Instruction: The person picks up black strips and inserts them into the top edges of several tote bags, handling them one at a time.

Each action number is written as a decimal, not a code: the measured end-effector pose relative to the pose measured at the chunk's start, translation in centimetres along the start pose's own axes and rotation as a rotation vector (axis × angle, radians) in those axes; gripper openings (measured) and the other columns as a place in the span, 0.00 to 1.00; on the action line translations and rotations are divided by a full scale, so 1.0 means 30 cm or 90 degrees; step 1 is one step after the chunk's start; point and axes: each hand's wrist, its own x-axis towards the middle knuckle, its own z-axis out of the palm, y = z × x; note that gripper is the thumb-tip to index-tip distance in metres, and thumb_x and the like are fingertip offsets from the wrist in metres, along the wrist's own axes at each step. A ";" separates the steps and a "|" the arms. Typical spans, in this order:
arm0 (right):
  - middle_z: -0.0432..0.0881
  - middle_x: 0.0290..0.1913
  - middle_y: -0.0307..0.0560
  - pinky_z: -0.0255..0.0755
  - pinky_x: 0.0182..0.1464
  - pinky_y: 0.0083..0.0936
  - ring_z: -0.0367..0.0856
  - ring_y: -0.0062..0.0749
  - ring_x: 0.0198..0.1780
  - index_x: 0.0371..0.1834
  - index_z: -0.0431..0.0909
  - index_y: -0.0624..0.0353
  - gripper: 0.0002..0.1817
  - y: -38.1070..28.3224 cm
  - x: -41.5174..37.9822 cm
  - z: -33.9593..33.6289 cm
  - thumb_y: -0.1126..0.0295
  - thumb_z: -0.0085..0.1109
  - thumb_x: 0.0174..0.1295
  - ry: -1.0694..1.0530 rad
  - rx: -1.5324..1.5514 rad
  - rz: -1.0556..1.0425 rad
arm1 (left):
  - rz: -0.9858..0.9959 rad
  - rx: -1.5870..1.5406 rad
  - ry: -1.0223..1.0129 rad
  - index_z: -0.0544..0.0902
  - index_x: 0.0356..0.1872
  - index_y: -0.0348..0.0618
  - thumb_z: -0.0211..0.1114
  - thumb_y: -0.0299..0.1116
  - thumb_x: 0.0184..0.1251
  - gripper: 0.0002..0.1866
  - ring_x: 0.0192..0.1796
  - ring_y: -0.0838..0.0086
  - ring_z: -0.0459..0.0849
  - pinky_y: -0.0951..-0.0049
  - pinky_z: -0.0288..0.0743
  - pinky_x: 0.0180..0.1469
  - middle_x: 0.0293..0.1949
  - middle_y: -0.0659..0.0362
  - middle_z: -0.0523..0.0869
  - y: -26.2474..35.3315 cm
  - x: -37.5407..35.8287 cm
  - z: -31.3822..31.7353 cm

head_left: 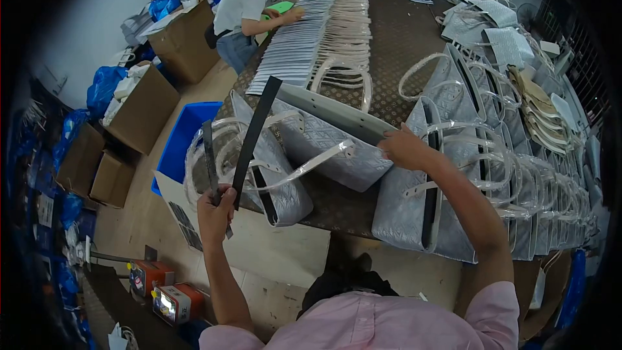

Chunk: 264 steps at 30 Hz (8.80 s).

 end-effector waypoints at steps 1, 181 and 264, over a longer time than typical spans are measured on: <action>0.78 0.44 0.50 0.48 0.61 0.58 0.72 0.43 0.54 0.42 0.76 0.57 0.14 -0.019 -0.009 -0.013 0.64 0.56 0.55 0.000 -0.001 0.002 | -0.004 0.013 0.004 0.78 0.31 0.38 0.61 0.30 0.58 0.06 0.12 0.87 0.64 0.84 0.53 0.14 0.12 0.66 0.71 0.010 -0.015 0.007; 0.80 0.33 0.49 0.69 0.37 0.23 0.76 0.28 0.33 0.46 0.76 0.65 0.15 -0.126 0.075 0.034 0.67 0.50 0.60 0.015 0.793 0.232 | 0.088 0.461 -0.844 0.83 0.38 0.38 0.64 0.35 0.58 0.12 0.28 0.85 0.76 0.81 0.69 0.30 0.26 0.62 0.83 0.116 0.767 0.523; 0.76 0.14 0.45 0.69 0.17 0.30 0.78 0.34 0.16 0.21 0.69 0.58 0.05 -0.624 -0.142 0.118 0.71 0.55 0.43 0.320 0.013 0.422 | 1.062 0.764 -0.563 0.77 0.26 0.40 0.60 0.25 0.46 0.04 0.42 0.64 0.78 0.68 0.76 0.41 0.35 0.55 0.78 0.215 0.517 0.806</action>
